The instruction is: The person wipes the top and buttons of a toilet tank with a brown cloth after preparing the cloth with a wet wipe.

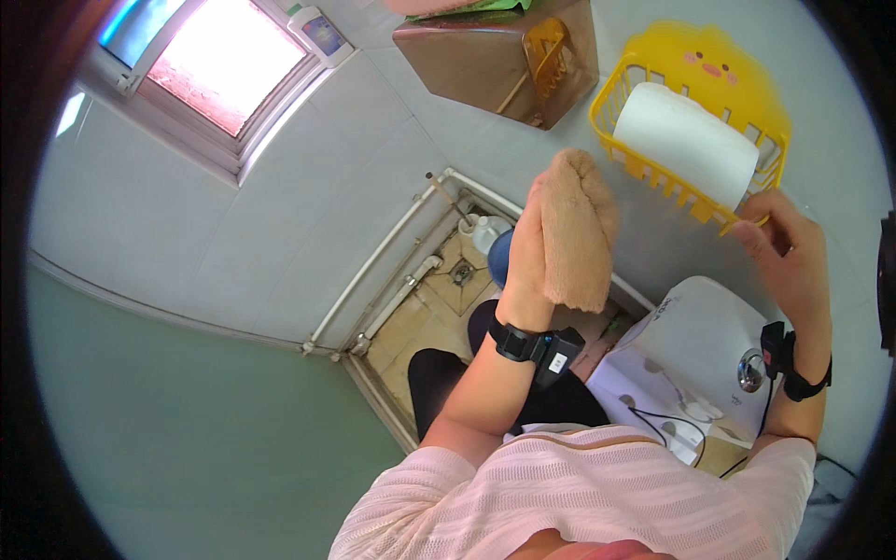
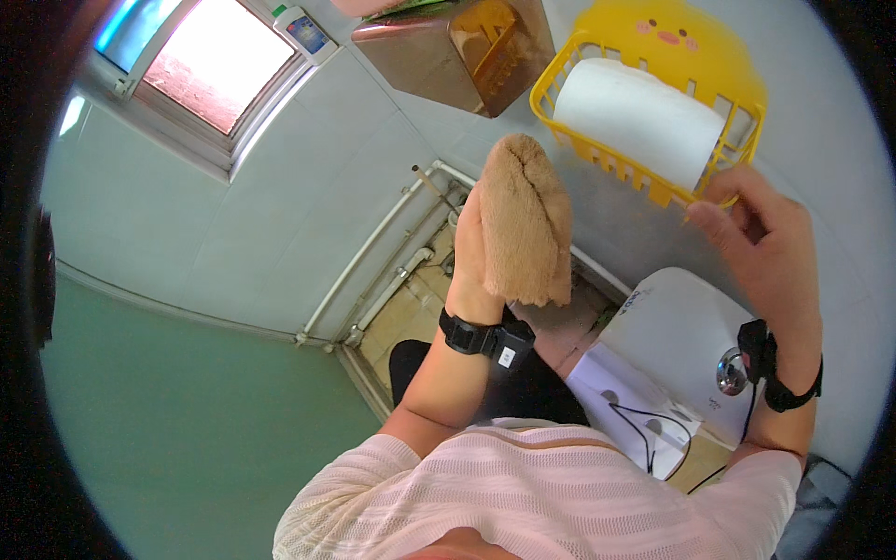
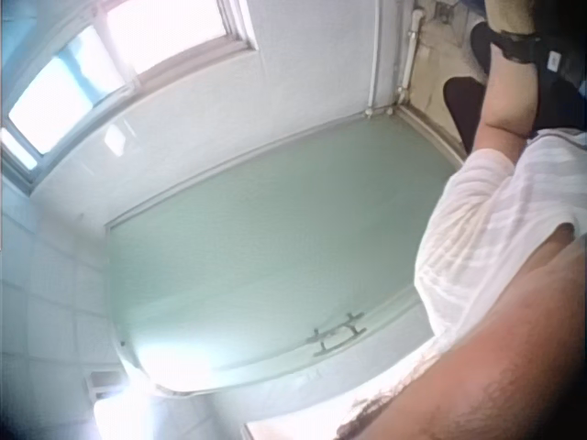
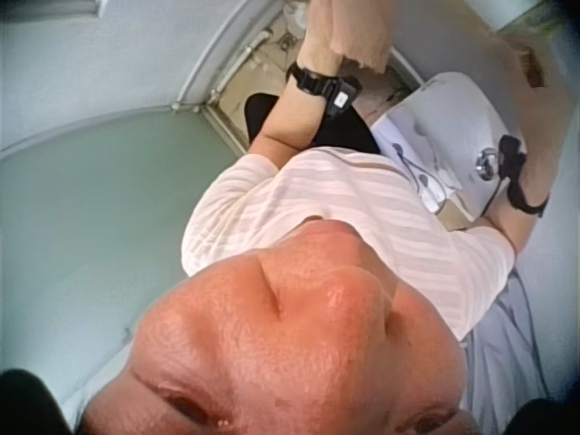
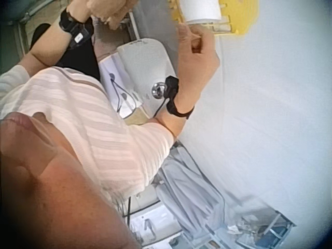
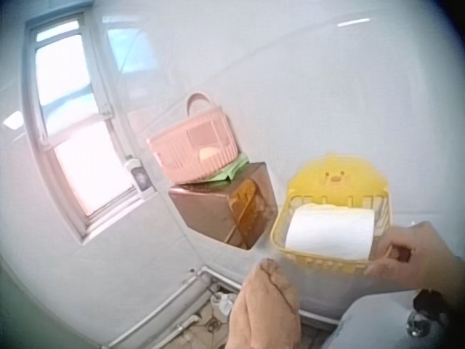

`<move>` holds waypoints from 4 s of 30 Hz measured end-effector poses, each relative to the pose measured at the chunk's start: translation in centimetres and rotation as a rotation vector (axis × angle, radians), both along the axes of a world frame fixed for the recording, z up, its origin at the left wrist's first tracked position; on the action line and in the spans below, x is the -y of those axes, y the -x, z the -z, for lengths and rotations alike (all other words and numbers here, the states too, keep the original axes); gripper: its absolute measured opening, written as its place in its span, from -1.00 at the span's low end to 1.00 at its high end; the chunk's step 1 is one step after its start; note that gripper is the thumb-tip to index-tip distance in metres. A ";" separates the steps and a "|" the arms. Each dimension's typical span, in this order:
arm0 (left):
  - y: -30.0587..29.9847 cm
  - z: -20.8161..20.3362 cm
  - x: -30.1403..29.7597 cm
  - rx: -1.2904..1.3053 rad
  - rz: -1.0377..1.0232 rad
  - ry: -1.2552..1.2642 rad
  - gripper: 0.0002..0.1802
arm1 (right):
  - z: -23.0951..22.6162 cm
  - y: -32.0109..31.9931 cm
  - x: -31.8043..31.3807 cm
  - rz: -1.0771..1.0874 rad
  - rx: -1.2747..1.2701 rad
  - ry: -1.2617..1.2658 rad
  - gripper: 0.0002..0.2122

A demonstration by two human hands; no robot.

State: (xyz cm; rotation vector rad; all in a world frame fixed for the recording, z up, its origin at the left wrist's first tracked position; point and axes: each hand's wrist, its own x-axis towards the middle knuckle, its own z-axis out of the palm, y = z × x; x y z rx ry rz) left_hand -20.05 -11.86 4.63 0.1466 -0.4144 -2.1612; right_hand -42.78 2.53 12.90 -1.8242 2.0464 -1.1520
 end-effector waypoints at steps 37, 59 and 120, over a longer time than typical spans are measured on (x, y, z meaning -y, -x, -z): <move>-1.6 -1.3 -7.7 0.540 -0.160 0.525 -0.58 | 1.7 -4.3 0.3 -0.420 0.441 -0.105 -0.81; -0.8 -0.9 -7.7 0.458 -0.254 0.477 -0.63 | 0.4 -3.5 -0.7 -0.510 0.416 -0.265 -0.84; 9.2 -3.7 -6.1 1.029 -0.839 1.496 -0.88 | 2.4 5.2 3.3 0.324 -0.195 0.363 -0.81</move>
